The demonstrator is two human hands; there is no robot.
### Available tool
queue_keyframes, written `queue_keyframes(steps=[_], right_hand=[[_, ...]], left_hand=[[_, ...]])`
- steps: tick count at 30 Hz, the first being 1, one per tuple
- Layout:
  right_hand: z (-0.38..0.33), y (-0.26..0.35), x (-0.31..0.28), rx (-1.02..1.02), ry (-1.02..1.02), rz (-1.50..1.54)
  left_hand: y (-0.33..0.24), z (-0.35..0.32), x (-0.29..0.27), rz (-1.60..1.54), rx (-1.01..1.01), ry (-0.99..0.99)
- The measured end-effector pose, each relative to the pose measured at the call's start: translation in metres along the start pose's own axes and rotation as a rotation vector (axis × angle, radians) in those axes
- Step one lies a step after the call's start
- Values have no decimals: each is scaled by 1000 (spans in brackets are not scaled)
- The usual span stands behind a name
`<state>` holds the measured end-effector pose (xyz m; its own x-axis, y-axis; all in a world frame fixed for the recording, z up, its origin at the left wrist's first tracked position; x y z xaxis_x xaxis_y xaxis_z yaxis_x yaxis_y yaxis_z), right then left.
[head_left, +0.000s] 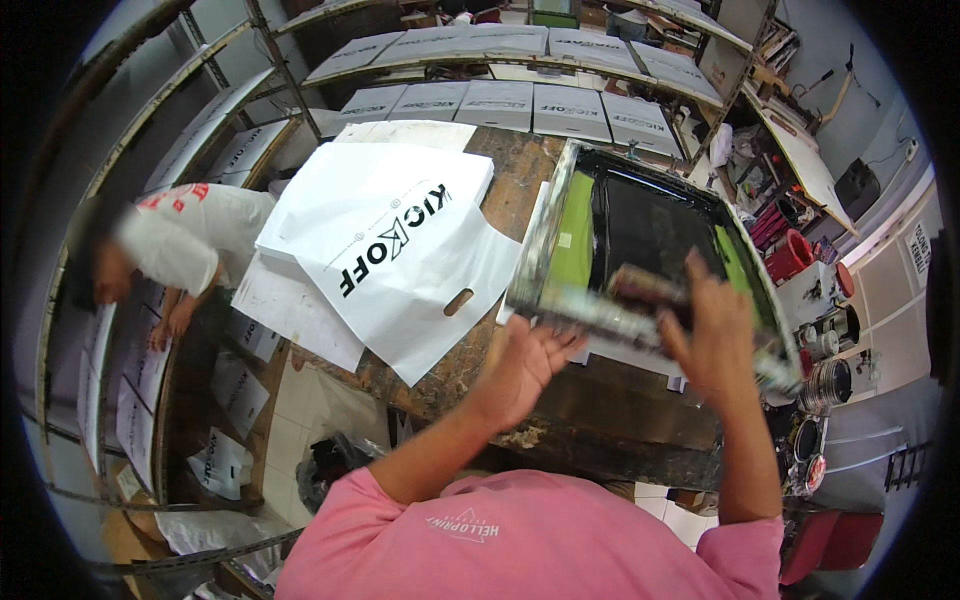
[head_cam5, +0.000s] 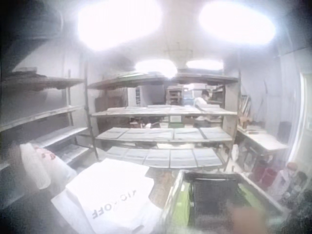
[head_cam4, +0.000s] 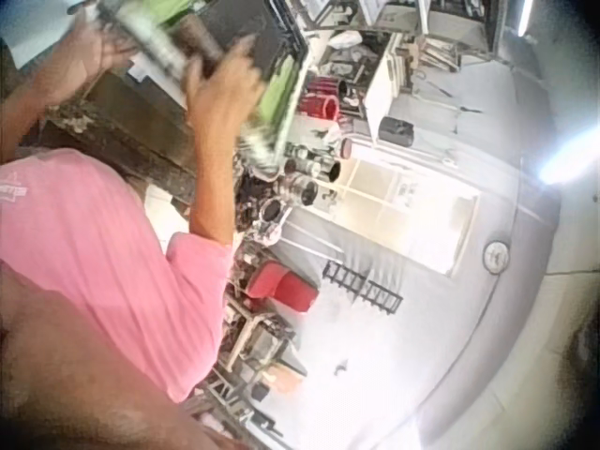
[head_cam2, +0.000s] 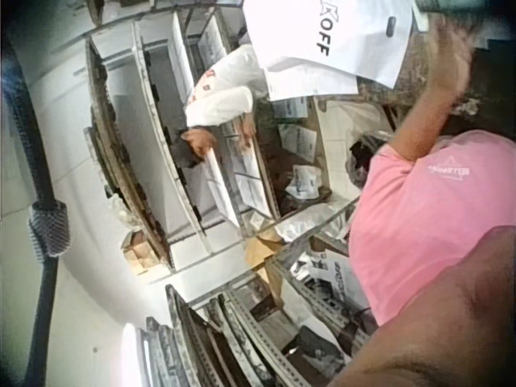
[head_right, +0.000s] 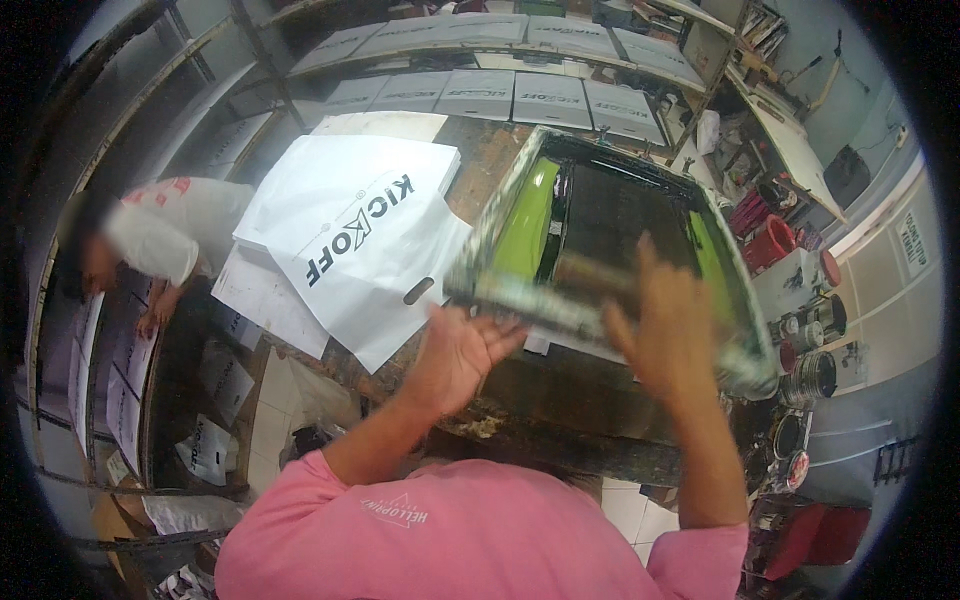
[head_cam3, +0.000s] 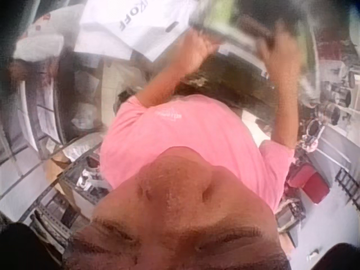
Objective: The person performs screen printing on plastic bags by placing a bag on a flat surface, lowering a screen over it, and using a squeegee to apply ink through the screen.
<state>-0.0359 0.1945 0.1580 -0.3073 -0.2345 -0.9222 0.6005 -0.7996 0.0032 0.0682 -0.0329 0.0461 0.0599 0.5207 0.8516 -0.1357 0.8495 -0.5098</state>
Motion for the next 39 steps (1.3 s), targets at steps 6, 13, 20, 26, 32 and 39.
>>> queue_keyframes(steps=[6,13,20,26,32,39], right_hand=[[-78,-11,81,75,274,346],[-71,-13,139,12,238,236],[56,-99,215,-24,96,127],[157,-169,260,-41,3,75],[229,-202,252,-113,179,132],[175,-169,255,-29,90,59]], left_hand=[[41,-35,-73,130,-396,-365],[59,-54,-108,190,-355,-373],[55,-61,-116,171,-369,-313],[54,-58,-117,167,-348,-313],[53,-63,-136,-51,-283,-97],[56,-61,-147,-64,-269,138]])
Point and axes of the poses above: each hand's wrist, its own z-axis towards the middle knuckle, its own x-axis out of the palm, y = z × x, the point moved 1 cm from there along z, towards the middle knuckle, and after that the axes turned 1 degree about x, right-handed, at the moved point
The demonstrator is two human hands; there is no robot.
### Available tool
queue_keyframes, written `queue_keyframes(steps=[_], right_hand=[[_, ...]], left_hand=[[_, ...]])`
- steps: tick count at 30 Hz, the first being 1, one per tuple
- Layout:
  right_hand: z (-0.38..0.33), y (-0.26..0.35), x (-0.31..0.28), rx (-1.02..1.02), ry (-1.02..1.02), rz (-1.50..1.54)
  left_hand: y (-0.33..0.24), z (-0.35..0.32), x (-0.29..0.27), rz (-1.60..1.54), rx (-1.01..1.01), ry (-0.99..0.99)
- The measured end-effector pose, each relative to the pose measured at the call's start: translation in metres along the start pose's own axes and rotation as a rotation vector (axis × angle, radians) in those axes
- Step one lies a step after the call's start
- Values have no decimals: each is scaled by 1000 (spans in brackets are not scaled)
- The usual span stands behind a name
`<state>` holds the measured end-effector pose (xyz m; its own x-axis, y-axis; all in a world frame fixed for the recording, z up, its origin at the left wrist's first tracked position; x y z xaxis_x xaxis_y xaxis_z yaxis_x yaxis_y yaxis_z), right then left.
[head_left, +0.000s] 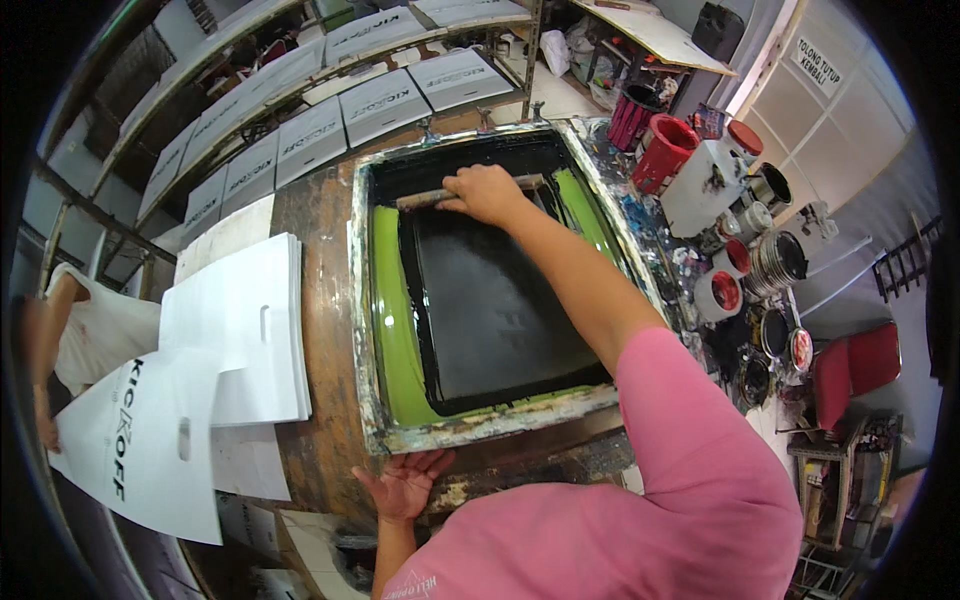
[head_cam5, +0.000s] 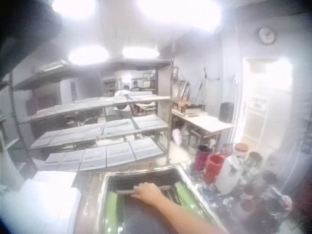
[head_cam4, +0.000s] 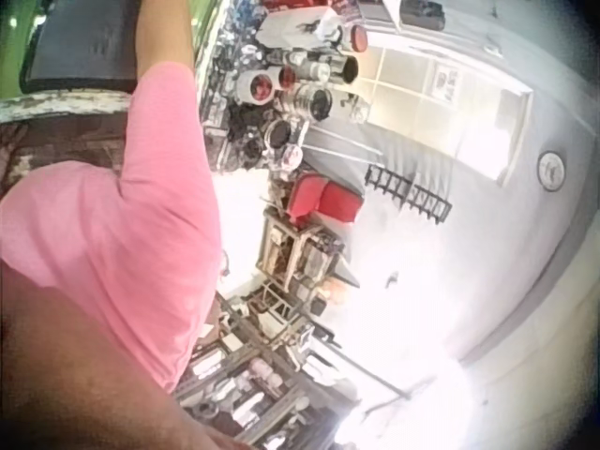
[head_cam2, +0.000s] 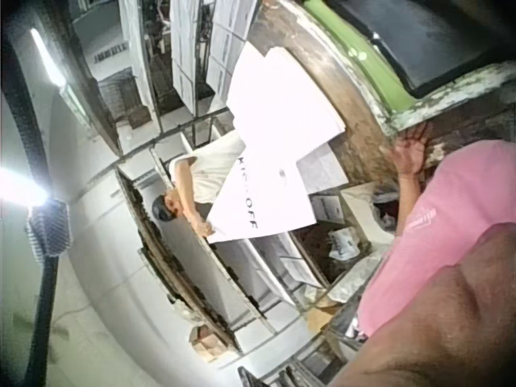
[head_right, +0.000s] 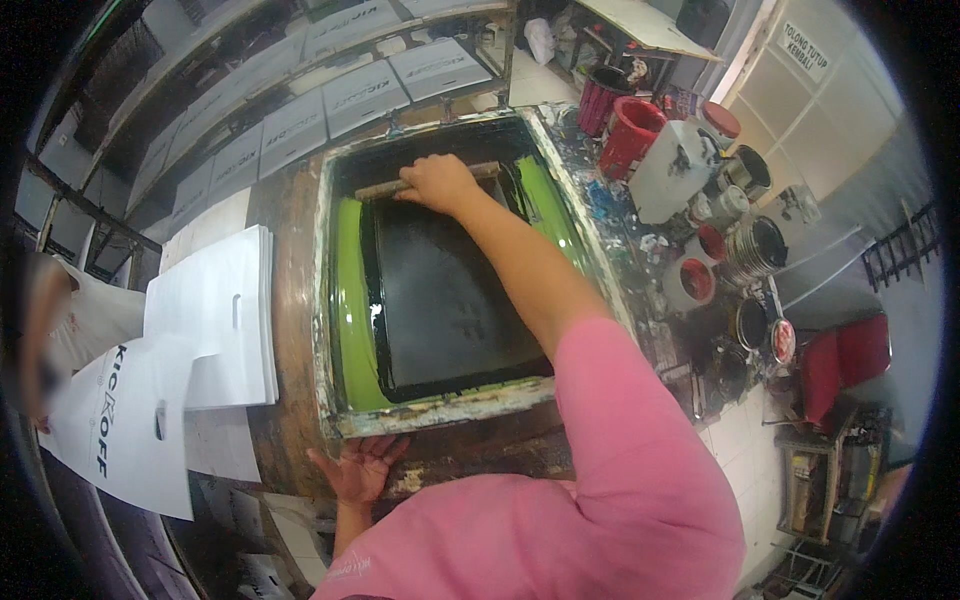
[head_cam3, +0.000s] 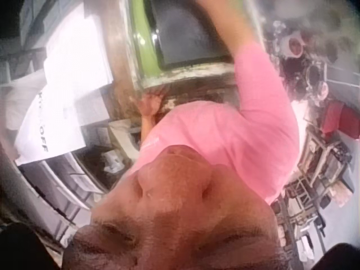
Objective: The person performs screen printing on plastic bags by placing a bag on a flat surface, lowering a screen over it, and using a squeegee to apply ink through the screen.
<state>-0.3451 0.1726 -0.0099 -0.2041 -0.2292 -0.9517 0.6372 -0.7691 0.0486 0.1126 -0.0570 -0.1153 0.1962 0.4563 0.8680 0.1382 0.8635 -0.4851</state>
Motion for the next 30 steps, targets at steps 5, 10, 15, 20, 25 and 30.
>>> queue_keyframes(steps=[5,10,15,20,25,30], right_hand=[[-112,69,-48,-22,39,68],[-228,150,-126,31,141,164],[-246,174,-190,-8,7,151],[-184,168,-246,7,-506,-114],[-139,157,-283,-44,-581,-118],[-116,145,-301,-59,-612,-96]], left_hand=[[-1,4,7,2,-1,-26],[-5,8,10,12,-24,-44],[-21,24,50,-68,23,71],[-68,83,141,13,197,246],[-70,115,114,1626,218,-199],[-7,92,52,2560,-31,-426]])
Point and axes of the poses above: each hand's wrist, its own z-axis towards the middle knuckle, its own x-axis out of the palm, y = z × x, the point moved 1 cm from there along z, towards the middle knuckle, and after that the axes turned 1 degree about x, right-handed, at the moved point
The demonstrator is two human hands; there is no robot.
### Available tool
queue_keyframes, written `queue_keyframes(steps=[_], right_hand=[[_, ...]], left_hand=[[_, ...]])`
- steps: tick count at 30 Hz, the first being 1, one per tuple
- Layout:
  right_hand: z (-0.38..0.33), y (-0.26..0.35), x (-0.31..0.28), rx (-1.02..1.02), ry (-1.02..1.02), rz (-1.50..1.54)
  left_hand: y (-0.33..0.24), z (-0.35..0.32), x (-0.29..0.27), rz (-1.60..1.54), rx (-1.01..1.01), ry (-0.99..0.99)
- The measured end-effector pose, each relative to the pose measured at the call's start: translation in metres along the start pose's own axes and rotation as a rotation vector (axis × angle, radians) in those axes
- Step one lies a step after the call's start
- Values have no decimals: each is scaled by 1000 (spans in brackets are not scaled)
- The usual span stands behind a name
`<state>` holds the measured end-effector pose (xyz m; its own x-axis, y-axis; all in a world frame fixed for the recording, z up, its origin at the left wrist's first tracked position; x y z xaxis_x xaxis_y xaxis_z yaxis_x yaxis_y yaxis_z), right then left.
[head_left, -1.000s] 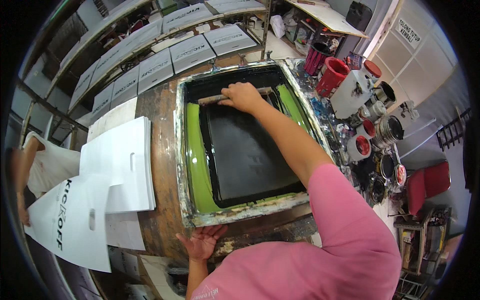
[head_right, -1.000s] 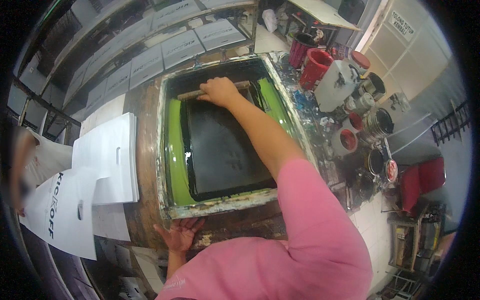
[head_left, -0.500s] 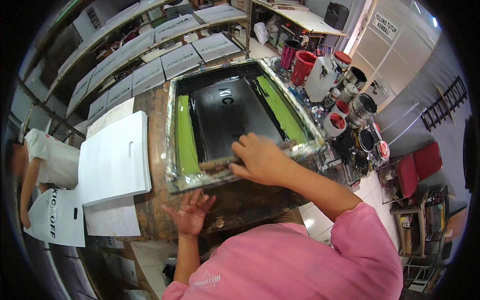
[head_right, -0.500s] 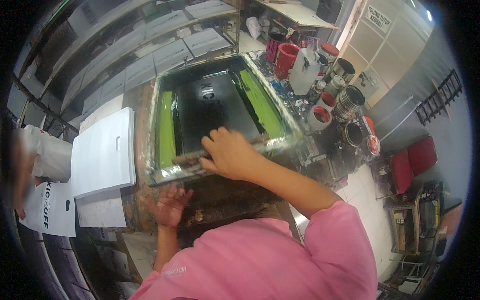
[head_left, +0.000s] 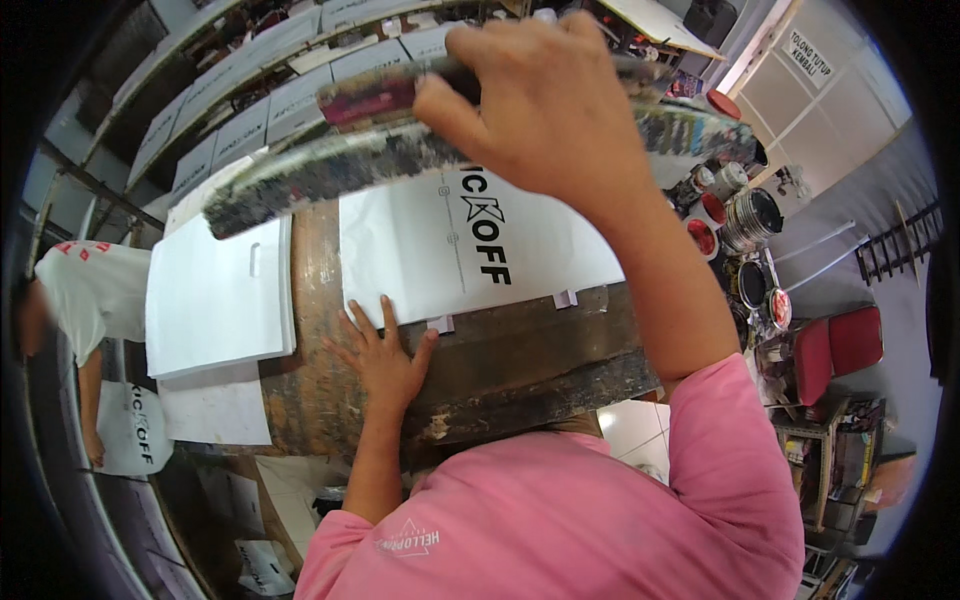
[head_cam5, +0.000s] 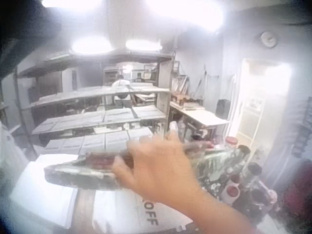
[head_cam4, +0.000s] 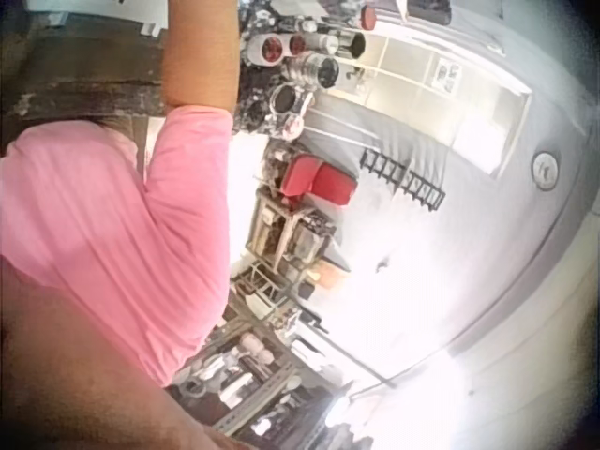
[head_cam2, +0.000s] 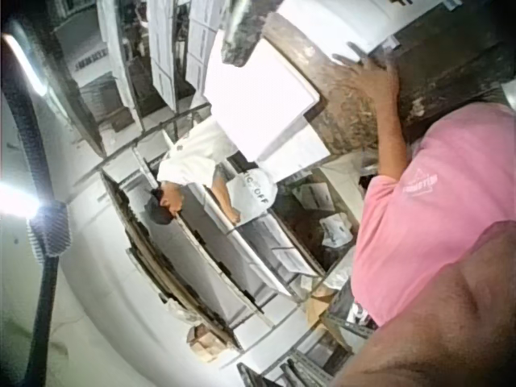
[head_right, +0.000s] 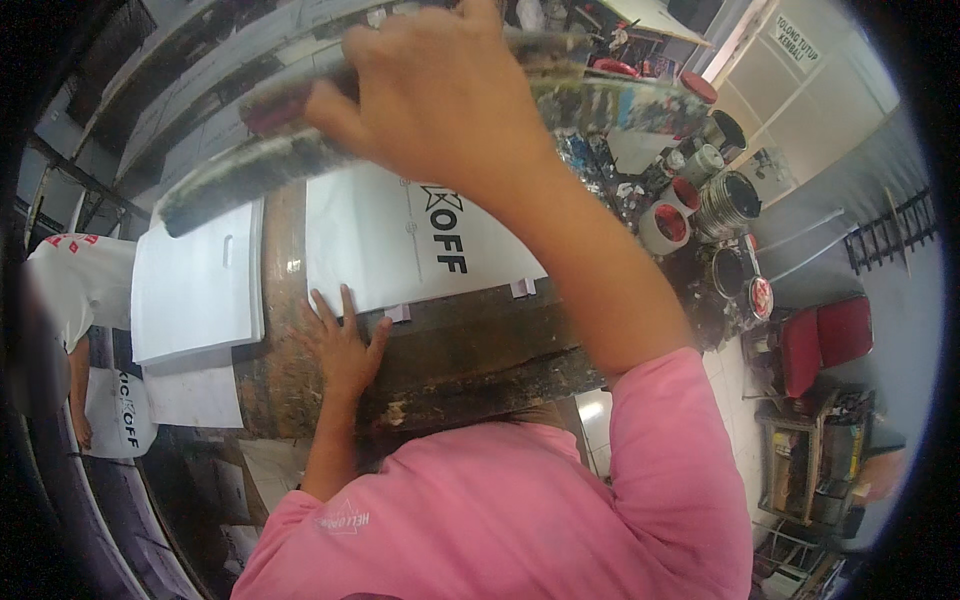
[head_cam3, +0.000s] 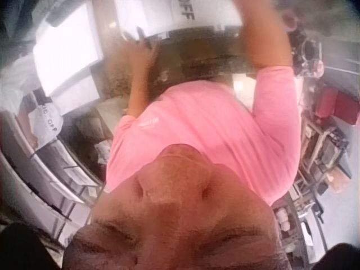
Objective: The person performs screen printing on plastic bags by placing a bag on a flat surface, lowering a screen over it, and using a squeegee to apply ink through the screen.
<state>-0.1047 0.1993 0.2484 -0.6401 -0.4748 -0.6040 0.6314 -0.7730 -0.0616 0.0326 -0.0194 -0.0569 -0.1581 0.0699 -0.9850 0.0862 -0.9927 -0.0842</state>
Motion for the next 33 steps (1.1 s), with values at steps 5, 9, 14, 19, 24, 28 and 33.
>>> queue_keyframes(steps=[5,9,14,19,24,28,33], right_hand=[[30,6,-11,84,112,41],[38,0,-23,38,122,127],[47,-11,-17,92,157,61],[56,-12,-9,76,192,1],[49,-1,-8,76,74,-13],[42,-9,-5,58,105,19],[27,-4,3,42,-11,18]], left_hand=[[-9,2,-1,12,-60,134],[-18,11,-18,-38,-25,29],[-41,77,-71,-564,16,-311],[-36,94,-109,-863,-246,-417],[39,65,-114,-954,-360,-534],[159,52,-112,-985,-351,-491],[320,34,-117,-763,-387,-546]])
Point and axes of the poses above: each hand's wrist, its own z-axis towards the middle knuckle, its own x-axis out of the palm, y = z × x, the point moved 1 cm from there along z, towards the middle knuckle, and after that the axes turned 1 degree about x, right-handed, at the moved point
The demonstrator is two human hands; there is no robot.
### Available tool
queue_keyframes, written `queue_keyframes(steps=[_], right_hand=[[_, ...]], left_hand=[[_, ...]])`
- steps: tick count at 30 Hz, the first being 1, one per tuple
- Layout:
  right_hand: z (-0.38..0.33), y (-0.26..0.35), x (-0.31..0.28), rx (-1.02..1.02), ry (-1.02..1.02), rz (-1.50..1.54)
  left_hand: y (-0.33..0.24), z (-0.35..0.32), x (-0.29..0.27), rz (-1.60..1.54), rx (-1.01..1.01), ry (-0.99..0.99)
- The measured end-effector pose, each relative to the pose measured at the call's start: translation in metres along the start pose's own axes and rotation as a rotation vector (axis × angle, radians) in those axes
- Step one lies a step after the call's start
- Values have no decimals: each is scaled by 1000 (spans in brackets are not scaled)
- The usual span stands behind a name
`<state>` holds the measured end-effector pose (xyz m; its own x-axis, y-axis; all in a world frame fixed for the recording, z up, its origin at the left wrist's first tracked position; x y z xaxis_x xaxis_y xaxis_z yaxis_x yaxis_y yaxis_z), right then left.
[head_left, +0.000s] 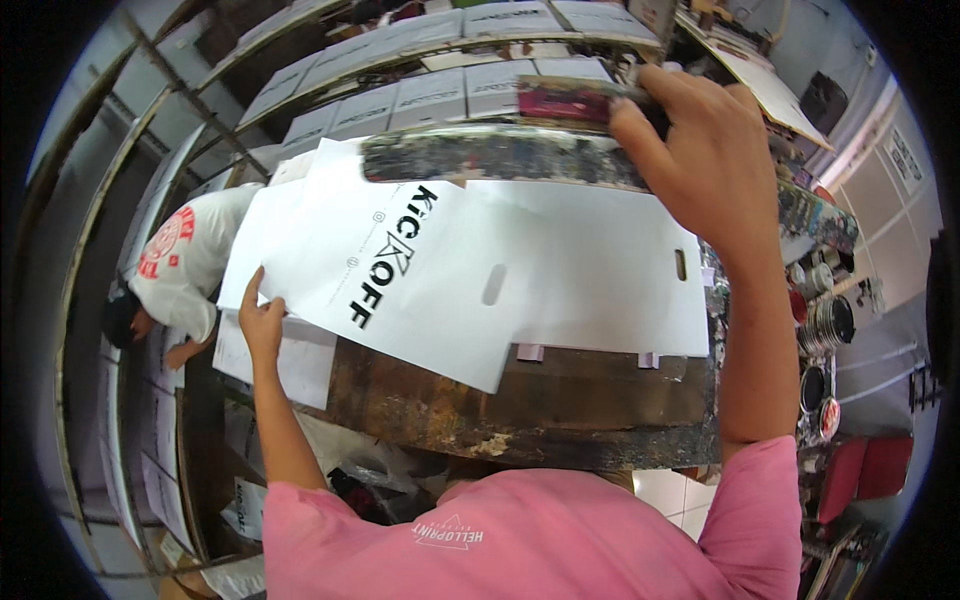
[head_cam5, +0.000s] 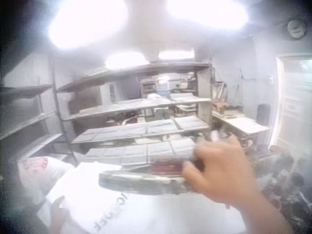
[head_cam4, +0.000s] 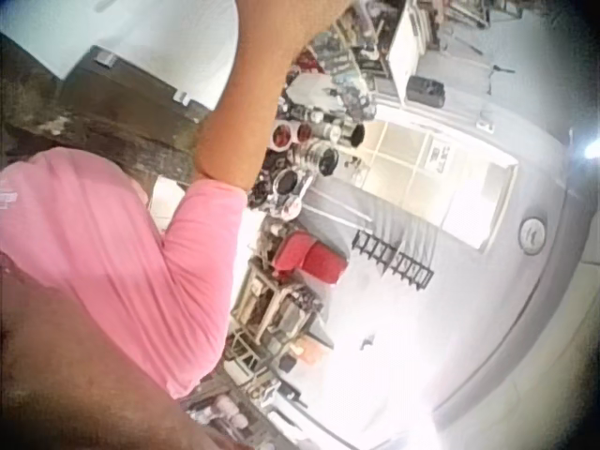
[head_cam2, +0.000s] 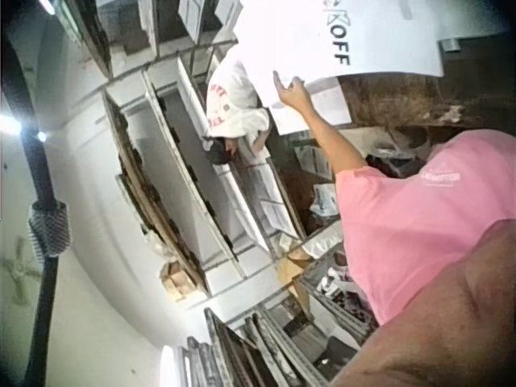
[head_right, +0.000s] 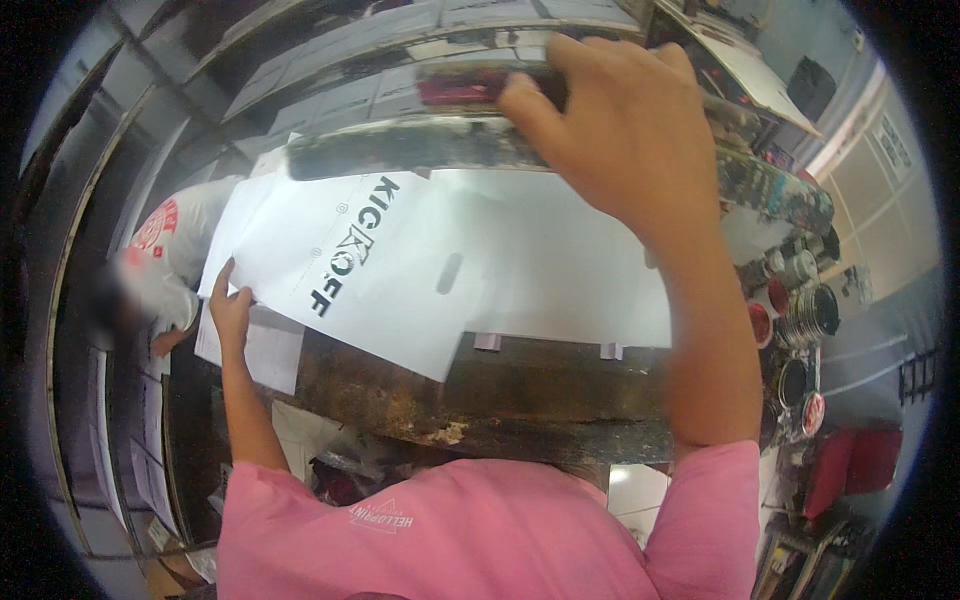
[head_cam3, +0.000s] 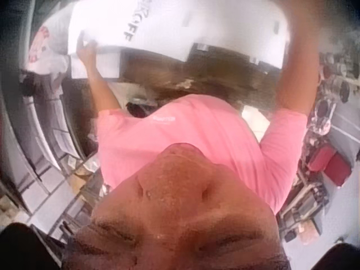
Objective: The person performs screen printing on plastic bags by placing a bag on a flat surface, lowering a screen over it, and using a squeegee to apply ink through the screen.
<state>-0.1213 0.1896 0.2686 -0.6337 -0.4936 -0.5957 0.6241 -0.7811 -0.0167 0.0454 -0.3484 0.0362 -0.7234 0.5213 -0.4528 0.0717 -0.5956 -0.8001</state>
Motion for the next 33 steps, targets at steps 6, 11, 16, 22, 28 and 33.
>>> queue_keyframes(steps=[6,11,16,22,28,33], right_hand=[[-2,12,-13,59,67,72],[-27,18,-14,143,161,-4],[-142,39,10,-30,456,22],[-257,53,49,118,800,243],[-260,28,108,91,698,214],[-206,-39,205,57,590,148]], left_hand=[[124,81,-146,811,141,-152],[-67,-9,75,-78,249,379],[-203,-203,132,-1587,-691,581],[-113,-259,166,-1329,-996,686],[-90,-276,168,-1260,-902,660],[-83,-279,164,-1296,-960,619]])
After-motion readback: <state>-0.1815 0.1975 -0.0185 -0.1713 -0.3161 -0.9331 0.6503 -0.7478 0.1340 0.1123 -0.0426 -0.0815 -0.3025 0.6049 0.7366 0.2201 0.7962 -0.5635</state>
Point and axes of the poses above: each hand's wrist, its own z-axis towards the middle knuckle, its own x-axis out of the palm, y = z × x, the point moved 1 cm from there along z, towards the middle knuckle, and after that the axes turned 1 degree about x, right-handed, at the moved point
